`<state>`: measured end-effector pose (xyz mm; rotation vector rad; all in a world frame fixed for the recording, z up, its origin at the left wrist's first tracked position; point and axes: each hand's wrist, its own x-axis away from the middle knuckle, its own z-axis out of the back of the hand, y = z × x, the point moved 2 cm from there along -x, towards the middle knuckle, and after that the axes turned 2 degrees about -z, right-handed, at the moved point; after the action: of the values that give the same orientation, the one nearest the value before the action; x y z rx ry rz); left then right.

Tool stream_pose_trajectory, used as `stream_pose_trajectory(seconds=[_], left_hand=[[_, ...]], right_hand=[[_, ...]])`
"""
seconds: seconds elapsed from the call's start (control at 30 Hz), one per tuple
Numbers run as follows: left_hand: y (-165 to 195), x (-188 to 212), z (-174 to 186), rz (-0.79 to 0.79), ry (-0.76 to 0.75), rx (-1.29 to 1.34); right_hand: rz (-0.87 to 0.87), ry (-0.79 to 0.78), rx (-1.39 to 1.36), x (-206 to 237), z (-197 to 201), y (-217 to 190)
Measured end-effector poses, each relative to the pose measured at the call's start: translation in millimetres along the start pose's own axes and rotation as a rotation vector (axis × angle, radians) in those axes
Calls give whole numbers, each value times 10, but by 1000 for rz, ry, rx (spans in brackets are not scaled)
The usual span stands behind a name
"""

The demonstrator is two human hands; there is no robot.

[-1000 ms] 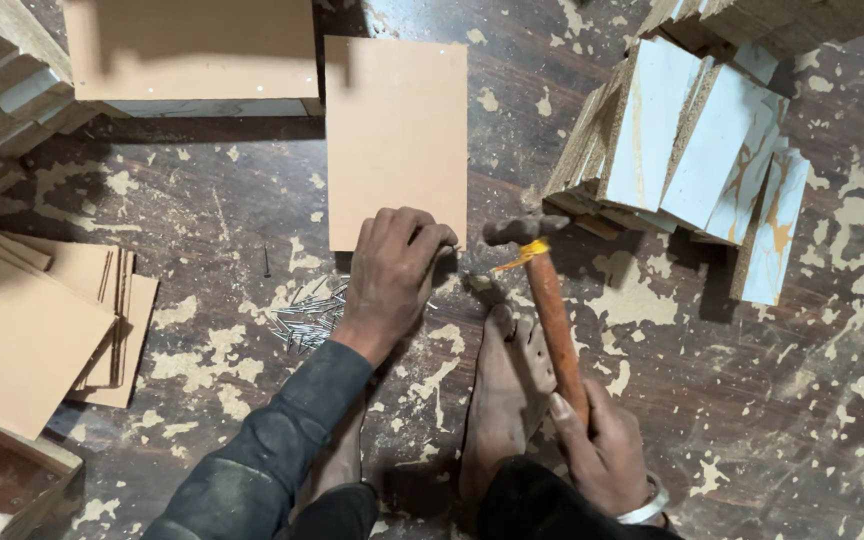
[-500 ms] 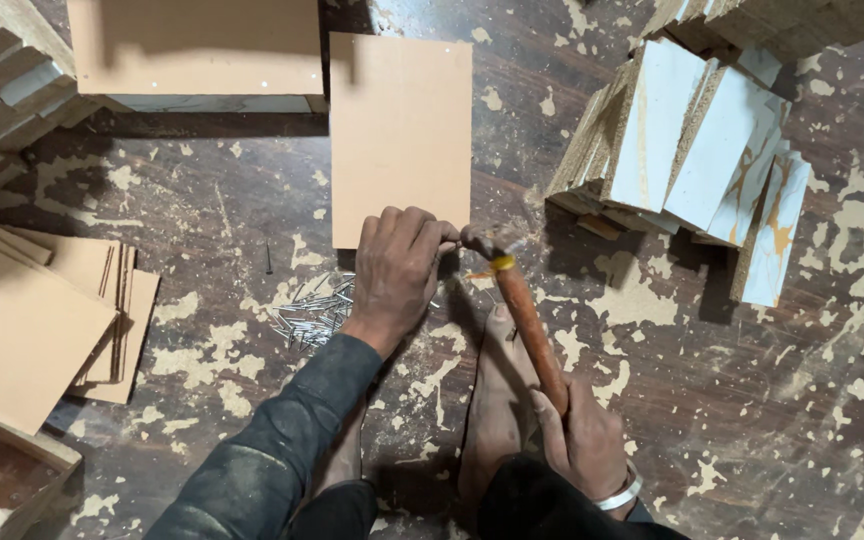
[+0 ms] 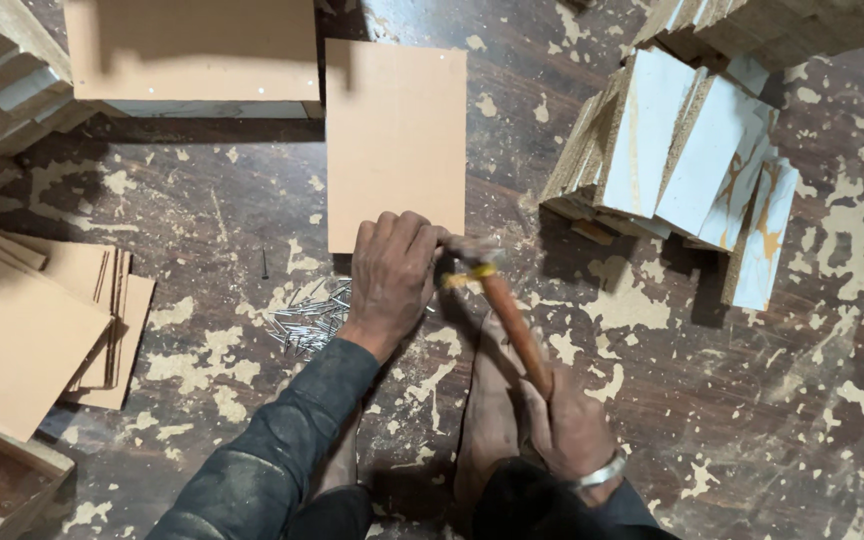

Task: The person places a small wooden box on the workbench, positions a flat board on top, and hammers nails along the board's edge to attach it. They pick nails from a pile on the bench, hold the board steady with one hand, and hammer with the other, then set the finished box aside and start another.

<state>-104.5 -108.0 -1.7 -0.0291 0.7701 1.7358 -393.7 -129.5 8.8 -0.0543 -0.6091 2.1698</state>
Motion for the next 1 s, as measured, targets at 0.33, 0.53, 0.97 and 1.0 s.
stream_pose_trajectory(seconds=[0.33, 0.53, 0.97, 1.0], left_hand=[[-90, 71, 240, -19, -117, 192], [-494, 347, 696, 89, -73, -76], [-749, 417, 702, 75, -155, 28], [-766, 416, 697, 74, -179, 31]], right_hand=[[-354, -12, -142, -88, 9, 182], [123, 346, 57, -579, 222, -168], [472, 275, 96, -1582, -155, -618], [484, 259, 96, -1600, -154, -600]])
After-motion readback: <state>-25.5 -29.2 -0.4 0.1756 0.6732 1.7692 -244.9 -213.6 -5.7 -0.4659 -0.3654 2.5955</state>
